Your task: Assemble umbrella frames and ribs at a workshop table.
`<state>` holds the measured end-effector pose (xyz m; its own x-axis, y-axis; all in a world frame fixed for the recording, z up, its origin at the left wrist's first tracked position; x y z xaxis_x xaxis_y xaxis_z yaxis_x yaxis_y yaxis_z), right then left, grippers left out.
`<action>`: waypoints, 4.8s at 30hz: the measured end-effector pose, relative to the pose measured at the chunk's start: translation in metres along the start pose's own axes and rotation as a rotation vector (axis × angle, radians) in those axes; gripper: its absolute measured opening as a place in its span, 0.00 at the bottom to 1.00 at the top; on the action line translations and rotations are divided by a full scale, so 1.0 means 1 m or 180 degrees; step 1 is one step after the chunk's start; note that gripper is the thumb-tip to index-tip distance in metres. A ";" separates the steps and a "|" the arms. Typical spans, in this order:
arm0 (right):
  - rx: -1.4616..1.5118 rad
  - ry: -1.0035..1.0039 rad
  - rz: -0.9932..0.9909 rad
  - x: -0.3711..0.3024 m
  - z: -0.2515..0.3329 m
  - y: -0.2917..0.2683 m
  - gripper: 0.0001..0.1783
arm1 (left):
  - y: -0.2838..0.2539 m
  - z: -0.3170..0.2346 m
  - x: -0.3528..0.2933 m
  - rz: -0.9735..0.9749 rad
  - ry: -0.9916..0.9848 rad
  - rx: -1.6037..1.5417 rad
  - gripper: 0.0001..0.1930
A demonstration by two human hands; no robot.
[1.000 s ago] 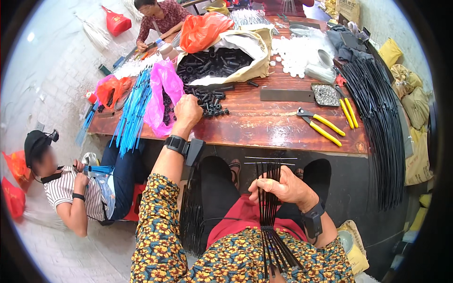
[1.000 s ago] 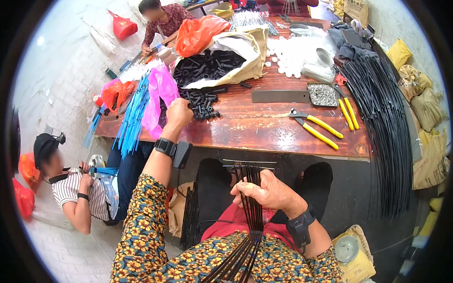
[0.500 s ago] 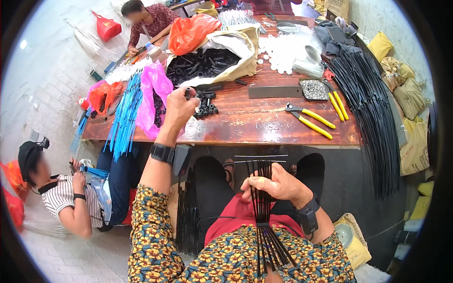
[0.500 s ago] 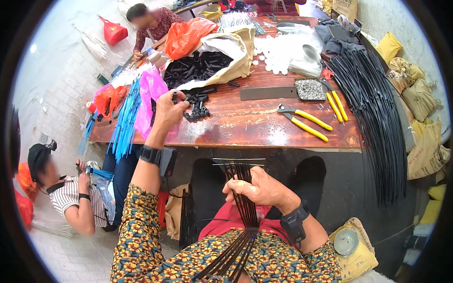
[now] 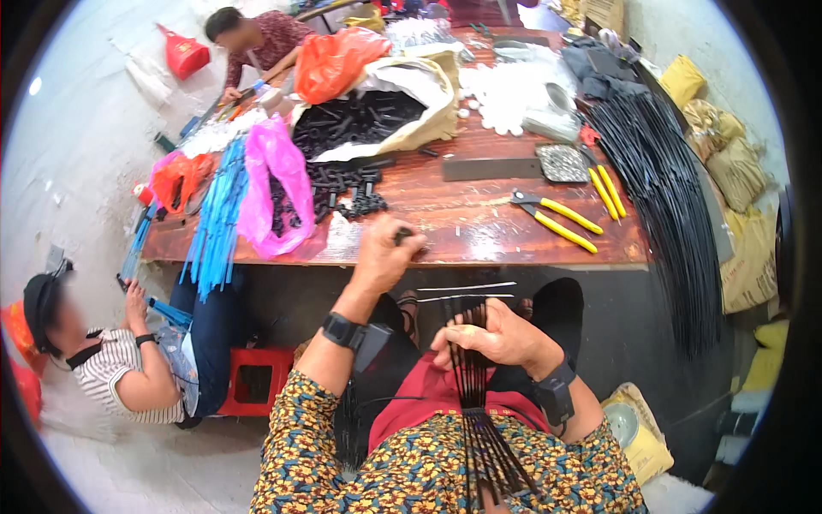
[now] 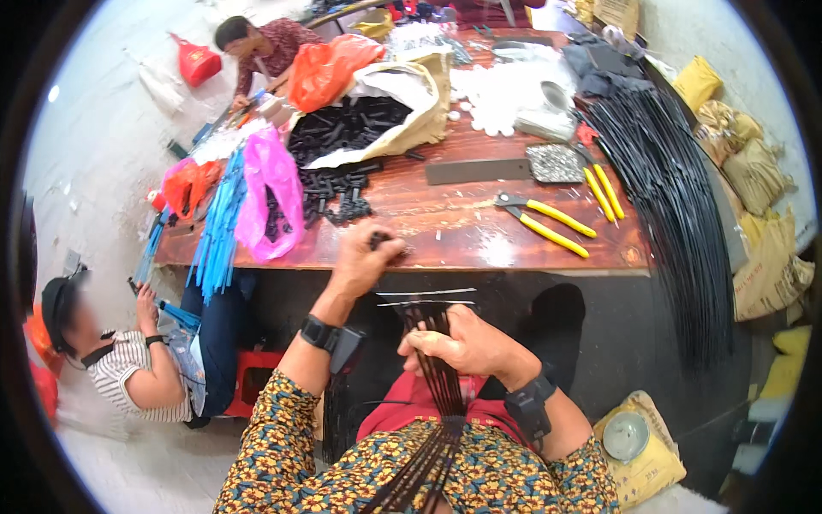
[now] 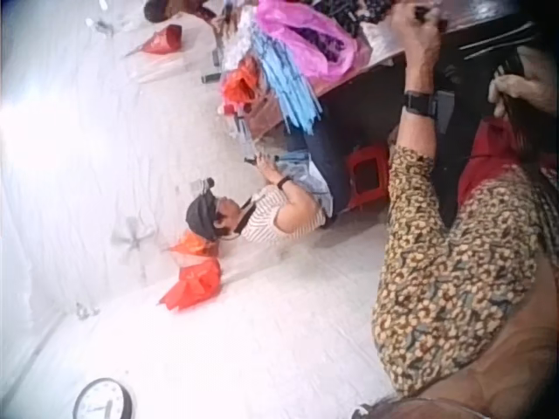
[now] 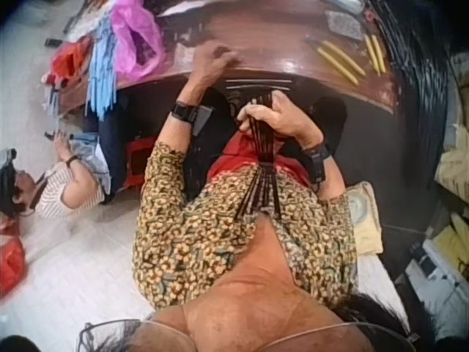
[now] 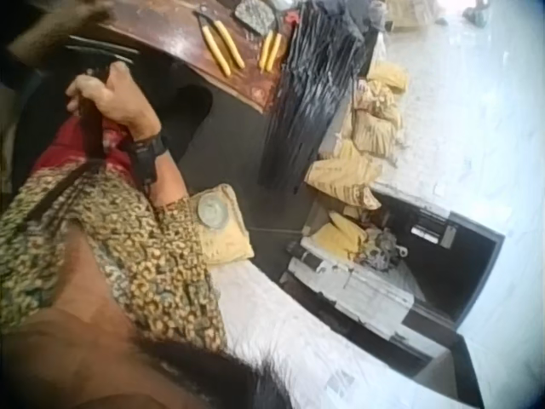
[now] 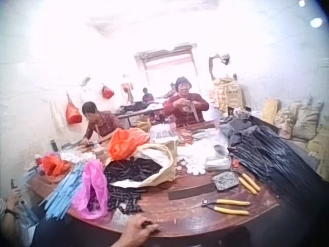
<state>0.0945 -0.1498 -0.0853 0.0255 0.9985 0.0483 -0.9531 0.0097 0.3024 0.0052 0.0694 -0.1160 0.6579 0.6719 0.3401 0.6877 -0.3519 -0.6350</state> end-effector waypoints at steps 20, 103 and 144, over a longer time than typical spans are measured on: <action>0.0228 -0.0014 0.0058 0.012 -0.012 -0.013 0.18 | -0.013 -0.044 -0.040 0.1612 -0.2256 -0.4027 0.17; 0.0417 0.0061 0.0053 0.012 -0.016 -0.019 0.16 | 0.012 -0.033 -0.050 0.1684 -0.1970 -0.4629 0.25; -0.0477 -0.0481 -0.0384 0.011 -0.010 -0.021 0.14 | 0.010 -0.069 -0.065 0.0565 -0.2328 -0.3705 0.13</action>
<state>0.1120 -0.1384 -0.1011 0.1758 0.9704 0.1657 -0.9743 0.1474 0.1706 -0.0091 -0.0226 -0.0963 0.7025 0.6195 -0.3503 0.7082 -0.5600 0.4299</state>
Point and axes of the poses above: each hand's wrist, its own x-axis towards the middle knuckle, its own y-axis out of the palm, z = x × y, the point moved 1 cm from there along x, towards the middle knuckle, and after that the axes turned 13 degrees about -y, right-handed, at the moved point
